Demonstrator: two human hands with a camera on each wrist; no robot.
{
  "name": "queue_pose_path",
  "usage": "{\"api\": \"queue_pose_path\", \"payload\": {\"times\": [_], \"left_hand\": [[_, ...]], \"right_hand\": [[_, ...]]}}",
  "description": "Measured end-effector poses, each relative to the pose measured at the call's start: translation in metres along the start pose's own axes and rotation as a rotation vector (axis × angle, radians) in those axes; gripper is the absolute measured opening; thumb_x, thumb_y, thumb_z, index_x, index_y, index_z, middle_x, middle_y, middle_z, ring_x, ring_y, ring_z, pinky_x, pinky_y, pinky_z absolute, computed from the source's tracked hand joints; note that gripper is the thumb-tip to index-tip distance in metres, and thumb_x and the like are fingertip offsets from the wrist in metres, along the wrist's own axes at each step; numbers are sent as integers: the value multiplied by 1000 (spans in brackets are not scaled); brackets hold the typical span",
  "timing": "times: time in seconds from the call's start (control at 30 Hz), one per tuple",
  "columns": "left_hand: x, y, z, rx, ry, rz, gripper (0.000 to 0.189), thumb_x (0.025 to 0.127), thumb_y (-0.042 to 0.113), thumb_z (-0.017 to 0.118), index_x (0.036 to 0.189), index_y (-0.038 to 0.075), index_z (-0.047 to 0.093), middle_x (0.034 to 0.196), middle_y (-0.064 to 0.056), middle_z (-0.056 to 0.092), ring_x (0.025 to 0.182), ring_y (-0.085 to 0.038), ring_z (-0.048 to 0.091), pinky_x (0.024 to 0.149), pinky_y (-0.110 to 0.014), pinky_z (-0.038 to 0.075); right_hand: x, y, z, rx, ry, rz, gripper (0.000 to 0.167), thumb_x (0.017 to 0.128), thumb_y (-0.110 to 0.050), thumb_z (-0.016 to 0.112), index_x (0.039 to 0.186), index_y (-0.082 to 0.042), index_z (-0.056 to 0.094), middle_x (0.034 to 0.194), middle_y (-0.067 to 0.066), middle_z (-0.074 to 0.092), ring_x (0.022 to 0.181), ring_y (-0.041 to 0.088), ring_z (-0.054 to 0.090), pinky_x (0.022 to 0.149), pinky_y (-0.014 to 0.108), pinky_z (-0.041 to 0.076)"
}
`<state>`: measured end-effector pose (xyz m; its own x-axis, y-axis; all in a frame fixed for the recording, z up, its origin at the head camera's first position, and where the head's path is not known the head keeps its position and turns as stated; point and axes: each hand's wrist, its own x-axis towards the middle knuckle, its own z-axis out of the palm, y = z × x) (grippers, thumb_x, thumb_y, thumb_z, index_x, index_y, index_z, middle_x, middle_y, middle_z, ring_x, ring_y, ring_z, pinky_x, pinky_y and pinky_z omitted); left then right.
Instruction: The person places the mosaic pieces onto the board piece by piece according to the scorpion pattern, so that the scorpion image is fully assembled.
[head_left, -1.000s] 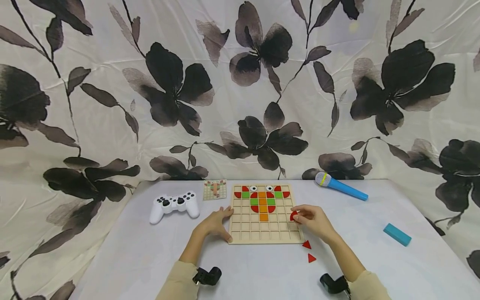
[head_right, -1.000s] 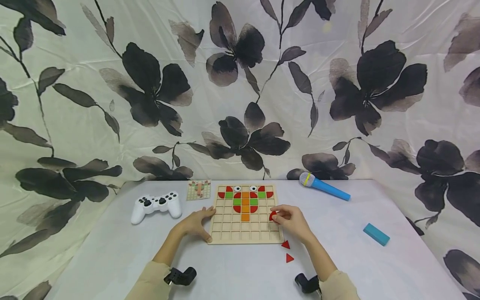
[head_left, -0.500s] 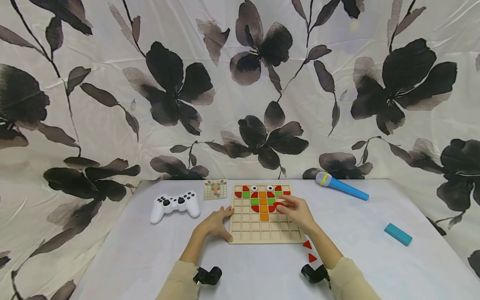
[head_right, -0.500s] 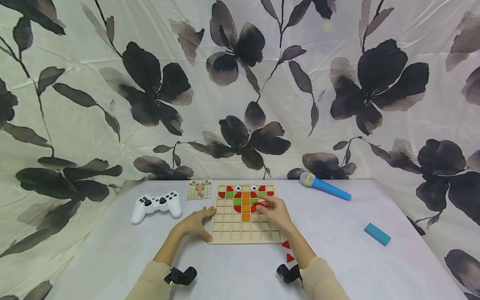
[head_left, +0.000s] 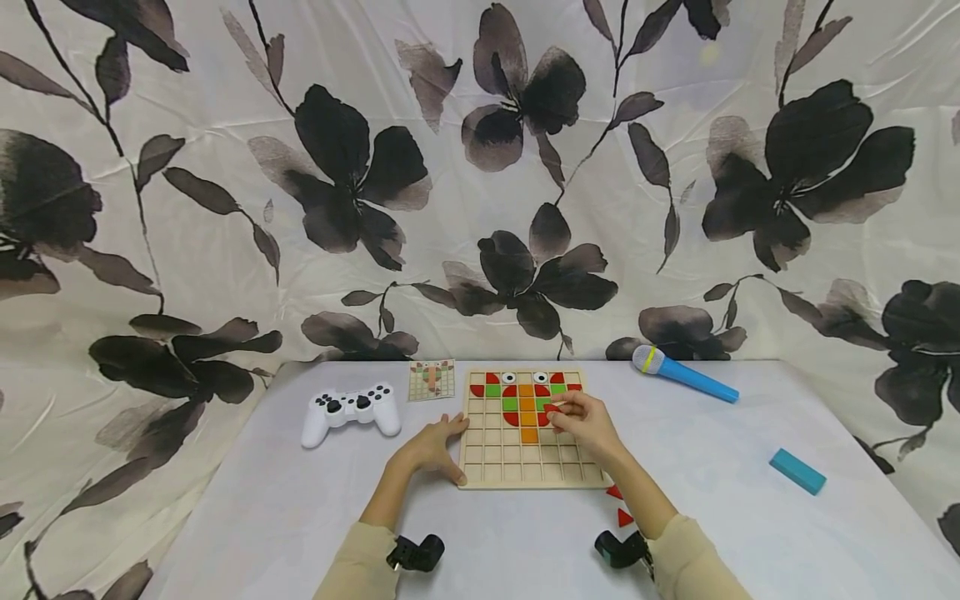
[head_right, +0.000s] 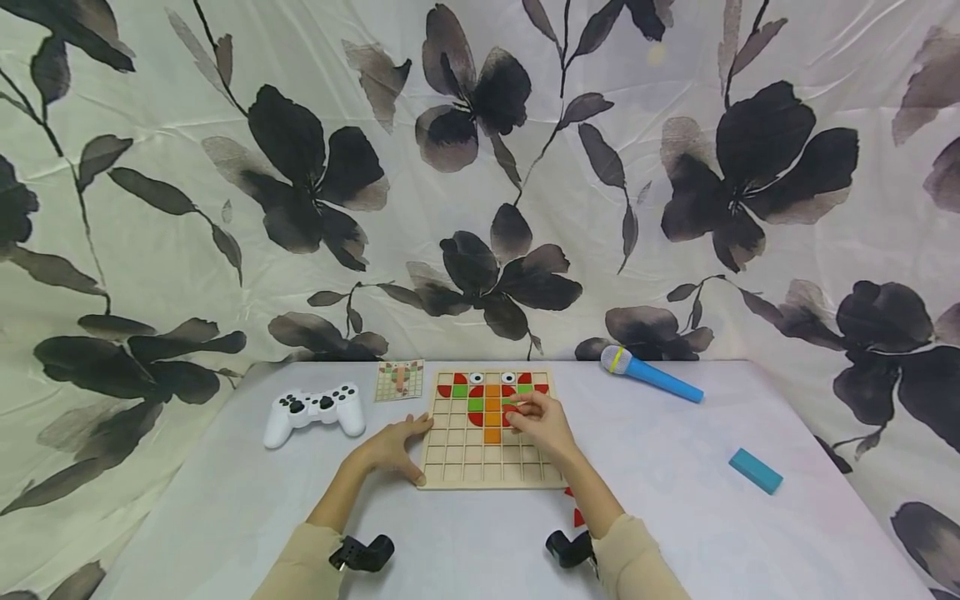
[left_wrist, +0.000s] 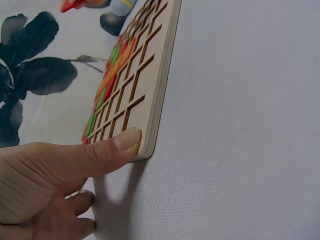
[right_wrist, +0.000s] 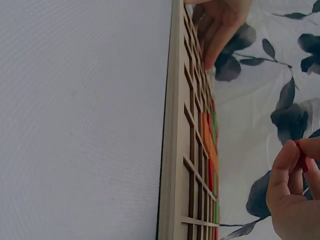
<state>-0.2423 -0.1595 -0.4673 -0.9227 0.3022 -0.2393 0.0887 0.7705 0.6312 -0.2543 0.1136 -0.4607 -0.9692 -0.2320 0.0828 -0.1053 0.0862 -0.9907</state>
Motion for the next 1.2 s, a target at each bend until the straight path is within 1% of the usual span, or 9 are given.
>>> {"api": "queue_pose_path", "payload": {"times": [0.1, 0.2, 0.27, 0.43, 0.6, 0.73, 0.9, 1.07, 1.2], "left_hand": [[0, -1, 1, -3, -1, 1, 94, 55, 7, 88, 139, 1, 45, 150, -15, 32, 138, -44, 21, 109, -59, 21], [-1, -2, 2, -7, -3, -2, 94, 55, 7, 88, 139, 1, 45, 150, -15, 32, 138, -44, 20, 109, -59, 21], [-1, -3, 4, -10, -3, -5, 94, 55, 7, 88, 139, 1, 45, 150, -15, 32, 138, -43, 20, 109, -59, 21], [-1, -4, 5, -3, 1, -3, 94, 55, 8, 88, 138, 2, 45, 150, -15, 32, 138, -44, 20, 109, -60, 21], [-1, -3, 3, -10, -3, -6, 94, 55, 7, 88, 139, 2, 44, 150, -14, 32, 139, -42, 20, 110, -58, 20], [-1, -3, 2, -12, -6, -5, 94, 55, 7, 88, 139, 1, 44, 150, -14, 32, 139, -41, 20, 110, -57, 20], [0, -3, 1, -12, -7, 1, 94, 55, 7, 88, 139, 1, 44, 150, -15, 32, 139, -41, 20, 110, -57, 20], [3, -2, -1, -4, -13, -11, 95, 56, 8, 88, 139, 2, 44, 151, -15, 31, 138, -44, 19, 109, -61, 19], [4, -2, -2, -2, -19, -26, 95, 56, 10, 88, 140, 4, 44, 151, -14, 30, 138, -46, 19, 108, -63, 19]], "right_hand": [[0, 0, 0, -31, -25, -24, 35, 87, 4, 56, 121, 12, 56, 101, 23, 63, 73, 29, 65, 74, 40, 57], [-1, -1, 2, -47, -41, -21, 32, 89, 4, 55, 119, 13, 56, 114, 32, 57, 77, 32, 65, 73, 35, 57], [-2, -1, 4, -34, -46, -11, 31, 89, 5, 54, 117, 16, 55, 112, 34, 55, 78, 33, 65, 73, 34, 57], [-3, -1, 7, 36, -34, 26, 29, 86, 6, 56, 113, 17, 52, 93, 20, 57, 75, 26, 66, 74, 35, 58], [-1, 0, 8, 95, -31, 54, 24, 84, 6, 60, 106, 15, 52, 86, 9, 58, 73, 23, 68, 75, 39, 57], [0, -1, 9, 102, -27, 67, 31, 85, 5, 60, 113, 14, 52, 85, 9, 56, 75, 26, 69, 78, 44, 56], [1, -2, 10, 82, -38, 58, 39, 90, 5, 54, 128, 11, 50, 99, 18, 55, 81, 25, 68, 82, 41, 54], [2, -3, 10, 75, -28, 46, 34, 90, 6, 53, 122, 17, 50, 112, 29, 52, 85, 21, 67, 84, 38, 54], [3, -2, 11, 8, 27, 49, 29, 88, 0, 60, 113, 15, 57, 104, 20, 63, 84, 20, 66, 80, 32, 56]]}}
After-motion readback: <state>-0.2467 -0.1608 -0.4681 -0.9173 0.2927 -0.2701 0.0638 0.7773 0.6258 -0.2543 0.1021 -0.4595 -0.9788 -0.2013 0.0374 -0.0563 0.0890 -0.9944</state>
